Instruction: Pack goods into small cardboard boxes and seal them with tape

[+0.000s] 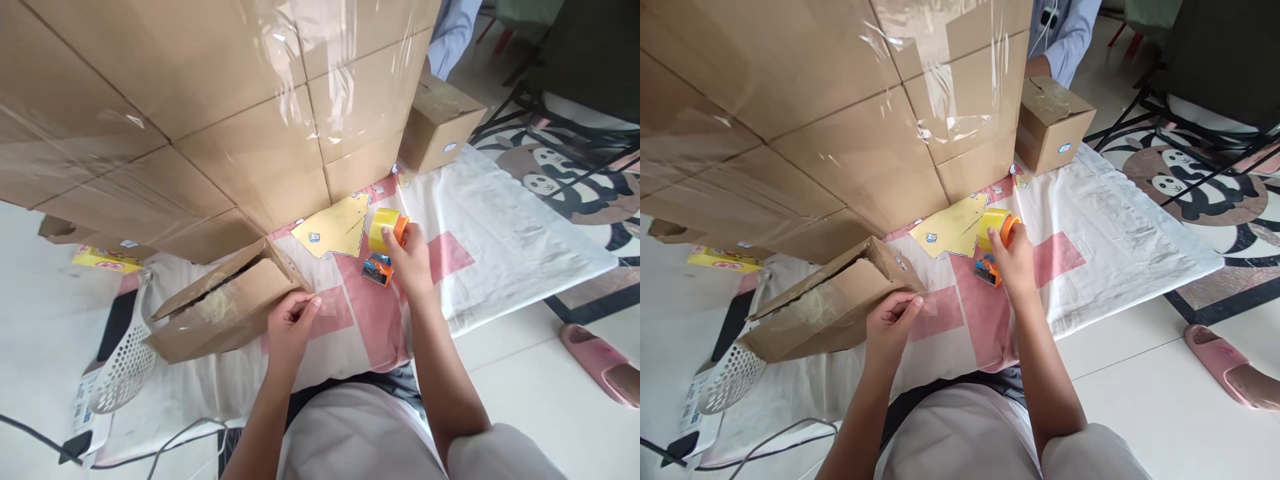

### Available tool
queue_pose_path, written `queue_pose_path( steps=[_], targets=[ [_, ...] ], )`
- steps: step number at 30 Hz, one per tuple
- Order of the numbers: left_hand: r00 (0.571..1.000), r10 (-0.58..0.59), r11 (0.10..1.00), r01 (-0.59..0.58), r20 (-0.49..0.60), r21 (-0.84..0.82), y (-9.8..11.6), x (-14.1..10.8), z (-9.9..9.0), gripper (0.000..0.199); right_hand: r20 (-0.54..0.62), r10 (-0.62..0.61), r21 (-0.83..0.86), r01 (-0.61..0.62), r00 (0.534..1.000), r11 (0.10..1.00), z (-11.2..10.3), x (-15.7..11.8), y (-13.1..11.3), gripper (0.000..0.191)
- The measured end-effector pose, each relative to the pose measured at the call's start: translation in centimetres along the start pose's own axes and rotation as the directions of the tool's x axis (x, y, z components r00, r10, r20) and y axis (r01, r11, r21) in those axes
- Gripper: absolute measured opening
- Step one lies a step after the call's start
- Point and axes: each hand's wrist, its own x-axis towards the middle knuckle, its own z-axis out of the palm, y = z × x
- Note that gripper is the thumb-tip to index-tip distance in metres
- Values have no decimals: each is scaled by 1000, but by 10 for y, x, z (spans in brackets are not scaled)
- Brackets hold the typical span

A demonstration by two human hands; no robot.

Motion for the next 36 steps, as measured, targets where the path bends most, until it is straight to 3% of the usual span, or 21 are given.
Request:
queue_pose_path(
  steps=[2, 3, 4, 5, 6, 7, 9, 10, 11, 14, 17, 19, 20, 21, 23, 24, 25, 27, 30, 33, 36],
  targets=[
    [1000, 9, 1000, -9, -11, 1, 3, -4, -6, 22, -209, -135, -211, 90, 968, 973, -6, -12, -11, 57],
    [1000, 15, 1000, -14, -14, 9, 4, -7, -9, 22, -240, -211, -264, 146, 948, 953, -8, -21, -19, 58],
    [1000, 23, 1000, -22, -16, 19, 6, -9, -12, 21, -186, -271, -262, 218, 944, 940, -10, -32, -28, 53],
    [999, 32, 999, -32, -15, 26, 8, -12, -15, 20, -39, -307, -200, 294, 951, 935, -9, -45, -38, 44],
    [999, 45, 999, -45, -15, 29, 9, -15, -19, 20, 190, -325, -96, 347, 926, 933, -7, -57, -48, 33],
    [998, 58, 998, -57, -10, 26, 10, -17, -23, 20, 410, -339, 11, 367, 847, 930, -2, -70, -57, 24],
    [997, 83, 997, -83, -4, 8, 11, -21, -31, 19, 660, -357, 149, 351, 661, 925, 9, -91, -72, 13],
    [996, 91, 996, -91, -7, -1, 11, -22, -35, 19, 699, -373, 179, 355, 610, 917, 16, -100, -77, 13],
    [996, 93, 996, -93, -11, -6, 12, -24, -40, 18, 705, -397, 193, 380, 588, 905, 22, -107, -80, 15],
    [996, 68, 998, -68, -60, -1, 17, -33, -53, 18, 667, -496, 169, 535, 556, 828, 36, -119, -88, 21],
    [989, 54, 997, -46, -137, 62, 29, -45, -71, 19, 654, -574, 166, 646, 493, 745, 42, -124, -100, 20],
    [968, 70, 988, -34, -242, 151, 37, -51, -91, 24, 625, -611, 213, 647, 486, 732, 42, -122, -113, 19],
    [940, 77, 978, -7, -333, 207, 40, -52, -104, 29, 587, -621, 224, 633, 519, 741, 41, -119, -121, 18],
    [893, 91, 966, 28, -440, 256, 41, -52, -119, 34, 541, -620, 222, 614, 569, 757, 40, -115, -129, 17],
    [746, 157, 939, 92, -647, 333, 40, -46, -149, 38, 483, -585, 205, 566, 652, 799, 40, -103, -146, 18],
    [686, 222, 926, 73, -693, 369, 37, -41, -162, 37, 505, -557, 199, 540, 659, 818, 43, -98, -153, 20],
    [652, 297, 907, 36, -698, 419, 34, -35, -172, 38, 561, -528, 199, 515, 638, 834, 48, -92, -160, 22],
    [682, 408, 862, -67, -607, 503, 27, -21, -181, 43, 700, -465, 203, 473, 542, 857, 63, -85, -170, 21],
    [814, 381, 854, -128, -438, 505, 13, 0, -175, 44, 819, -394, 193, 447, 417, 873, 93, -80, -176, 22],
    [886, 239, 930, -91, -398, 357, -4, 14, -165, 36, 857, -367, 163, 486, 361, 859, 119, -77, -176, 31],
    [900, 183, 969, -99, -395, 225, -16, 20, -164, 34, 878, -330, 106, 531, 348, 841, 134, -74, -173, 33]
  ],
)
